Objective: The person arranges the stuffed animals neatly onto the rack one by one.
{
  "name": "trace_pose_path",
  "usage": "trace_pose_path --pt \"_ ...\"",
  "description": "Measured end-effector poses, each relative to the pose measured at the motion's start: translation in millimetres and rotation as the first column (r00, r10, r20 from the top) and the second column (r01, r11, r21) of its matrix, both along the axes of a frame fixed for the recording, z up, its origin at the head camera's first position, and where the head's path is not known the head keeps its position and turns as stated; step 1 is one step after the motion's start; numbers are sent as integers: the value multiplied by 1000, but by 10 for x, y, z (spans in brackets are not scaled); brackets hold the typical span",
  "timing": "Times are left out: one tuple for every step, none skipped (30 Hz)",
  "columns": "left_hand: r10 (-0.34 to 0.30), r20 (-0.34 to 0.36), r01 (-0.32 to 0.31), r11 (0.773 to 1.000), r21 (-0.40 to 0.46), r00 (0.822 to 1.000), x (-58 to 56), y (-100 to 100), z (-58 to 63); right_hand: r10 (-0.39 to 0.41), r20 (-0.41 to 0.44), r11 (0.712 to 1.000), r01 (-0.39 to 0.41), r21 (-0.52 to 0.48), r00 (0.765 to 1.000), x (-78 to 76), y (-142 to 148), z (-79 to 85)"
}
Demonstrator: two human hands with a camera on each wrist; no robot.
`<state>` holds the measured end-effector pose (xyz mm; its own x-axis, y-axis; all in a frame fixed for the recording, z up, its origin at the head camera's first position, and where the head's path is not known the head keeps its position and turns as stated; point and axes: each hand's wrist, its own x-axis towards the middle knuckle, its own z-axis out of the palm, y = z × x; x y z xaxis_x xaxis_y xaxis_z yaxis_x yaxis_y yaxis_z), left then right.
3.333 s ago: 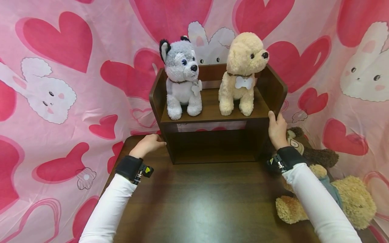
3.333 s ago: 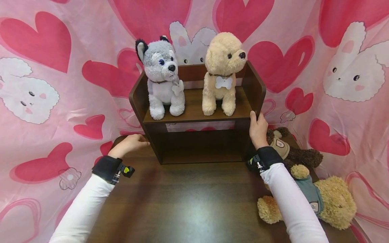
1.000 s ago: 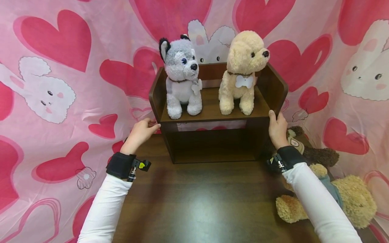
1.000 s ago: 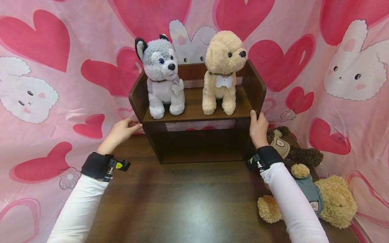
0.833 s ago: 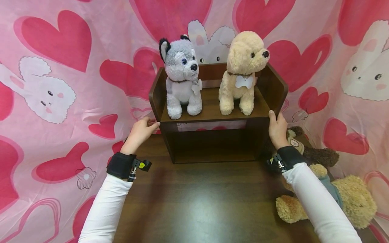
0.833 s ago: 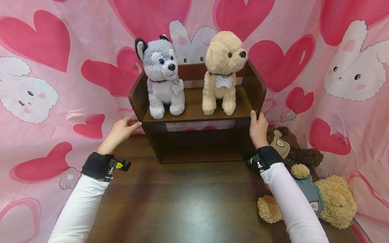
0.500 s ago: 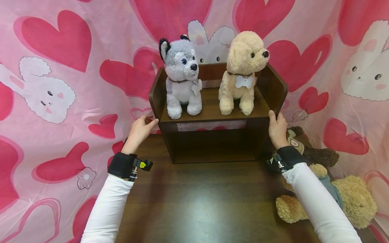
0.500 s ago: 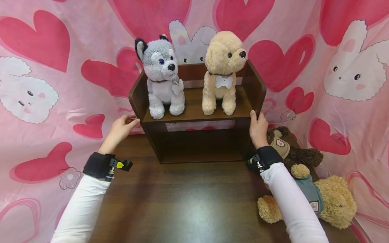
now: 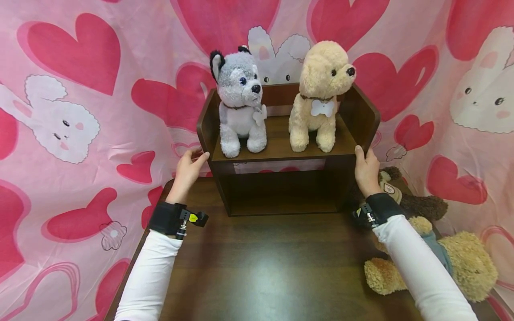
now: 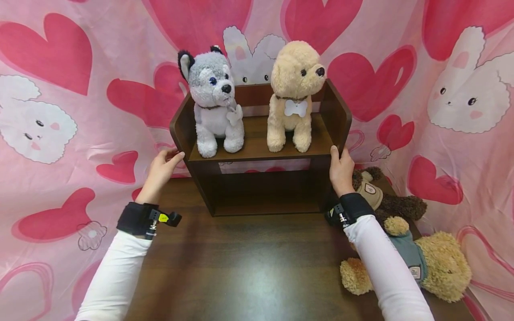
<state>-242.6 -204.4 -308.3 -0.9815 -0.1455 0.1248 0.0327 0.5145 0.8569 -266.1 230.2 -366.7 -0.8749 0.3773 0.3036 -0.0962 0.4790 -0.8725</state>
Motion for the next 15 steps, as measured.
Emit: trace_pose_path --pt "5 1 -5 1000 21 1000 -2 12 -1 -1 1 1000 1 -1 1000 0 0 1" --pt "9 2 -9 999 44 1000 -2 25 -2 -1 2 1000 1 -3 1000 2 -1 4" --pt "14 1 -14 998 66 1000 -6 37 -4 -2 3 1000 2 -4 1000 4 -1 5" --pt "17 3 -18 996 89 1000 -10 48 -8 -2 6 1000 2 -6 1000 6 -2 7" --pt "21 3 -22 994 110 1000 -16 57 -13 -3 6 1000 3 -6 1000 7 -2 7" --pt "24 8 -25 990 136 1000 -20 67 -16 -4 5 1000 4 -6 1000 9 -2 8" --pt "26 12 -27 987 158 1000 -26 75 -22 -4 4 1000 4 -6 1000 7 -3 6" --pt "24 15 -26 983 183 1000 -30 84 -27 -2 4 1000 2 -7 1000 9 -3 7" --pt "21 16 -24 978 205 1000 -36 91 -33 -2 4 1000 2 -7 1000 8 -4 5" --pt "20 21 -24 975 222 1000 -39 100 -40 -1 4 1000 1 -7 1000 8 -4 5" --pt "20 26 -25 971 239 999 -42 108 -45 0 3 1000 0 -8 1000 6 -3 3" --pt "17 31 -24 965 259 999 -44 117 -50 2 4 1000 -2 -8 1000 5 -4 2" --pt "16 36 -26 961 276 999 -46 123 -57 5 5 1000 -5 -9 1000 5 -4 3" --pt "15 39 -26 956 293 999 -49 130 -62 7 8 1000 -7 -10 1000 7 -4 6" --pt "12 41 -24 951 309 999 -54 135 -67 9 10 1000 -9 -10 1000 8 -3 7"
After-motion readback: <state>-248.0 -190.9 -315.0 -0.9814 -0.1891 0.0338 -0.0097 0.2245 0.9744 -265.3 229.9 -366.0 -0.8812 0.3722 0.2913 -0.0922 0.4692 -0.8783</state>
